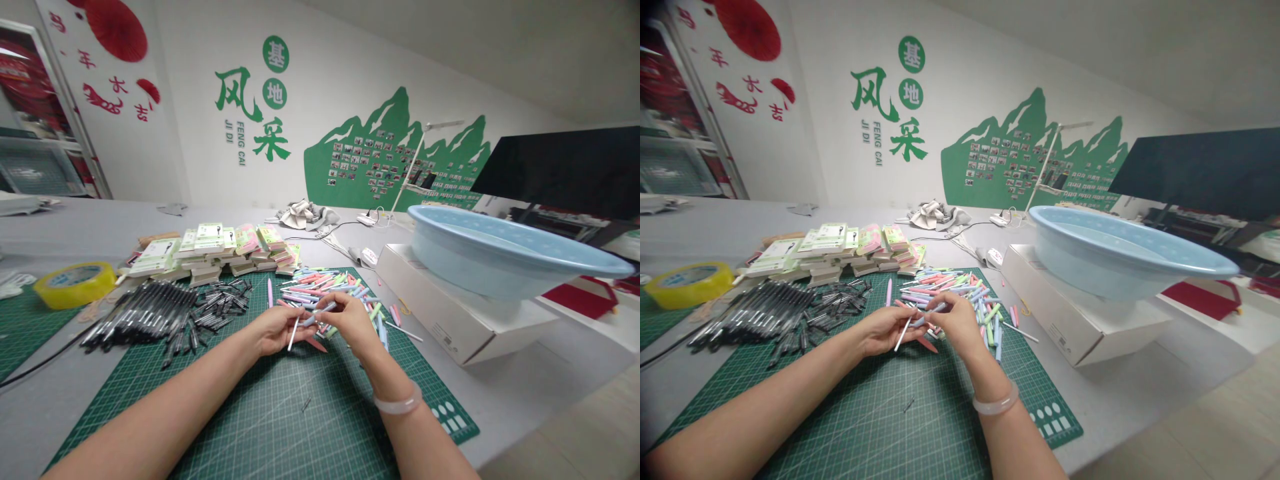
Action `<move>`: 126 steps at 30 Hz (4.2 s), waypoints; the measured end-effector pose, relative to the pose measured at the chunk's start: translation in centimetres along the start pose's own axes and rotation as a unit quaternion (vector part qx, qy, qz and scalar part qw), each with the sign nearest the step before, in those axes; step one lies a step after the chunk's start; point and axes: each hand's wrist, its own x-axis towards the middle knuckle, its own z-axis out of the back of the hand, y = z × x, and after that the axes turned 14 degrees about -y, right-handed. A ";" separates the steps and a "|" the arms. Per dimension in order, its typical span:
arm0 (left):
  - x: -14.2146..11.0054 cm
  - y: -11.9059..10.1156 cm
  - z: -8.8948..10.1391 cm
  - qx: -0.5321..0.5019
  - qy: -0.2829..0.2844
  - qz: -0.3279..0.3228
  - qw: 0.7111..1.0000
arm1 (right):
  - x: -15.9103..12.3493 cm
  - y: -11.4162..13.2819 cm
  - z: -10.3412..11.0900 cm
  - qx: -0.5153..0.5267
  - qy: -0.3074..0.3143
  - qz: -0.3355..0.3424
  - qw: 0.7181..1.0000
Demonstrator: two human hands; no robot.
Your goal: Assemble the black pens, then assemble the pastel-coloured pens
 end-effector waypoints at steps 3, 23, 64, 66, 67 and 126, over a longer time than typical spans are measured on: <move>0.0 -0.1 0.0 0.002 0.011 -0.002 1.000 | 0.2 0.0 0.2 0.015 -0.016 -0.013 1.000; 0.3 -0.2 0.3 0.006 0.075 -0.045 0.996 | 0.8 -1.2 0.9 0.078 -0.059 -0.047 0.994; -0.6 -0.7 -0.3 0.160 -0.024 -0.237 0.958 | -0.6 -0.5 -2.0 0.062 0.035 -0.018 0.997; -0.6 -0.6 -0.4 0.147 -0.025 -0.235 0.961 | -0.8 -0.4 -2.1 0.003 -0.008 0.072 0.997; -0.6 -0.6 -0.4 0.137 -0.025 -0.234 0.962 | -0.9 -0.3 -2.1 -0.029 -0.027 0.116 0.992; -2.0 -2.0 -0.3 0.245 -0.019 -0.453 0.857 | -1.0 -0.6 -2.6 0.304 0.006 -0.154 0.940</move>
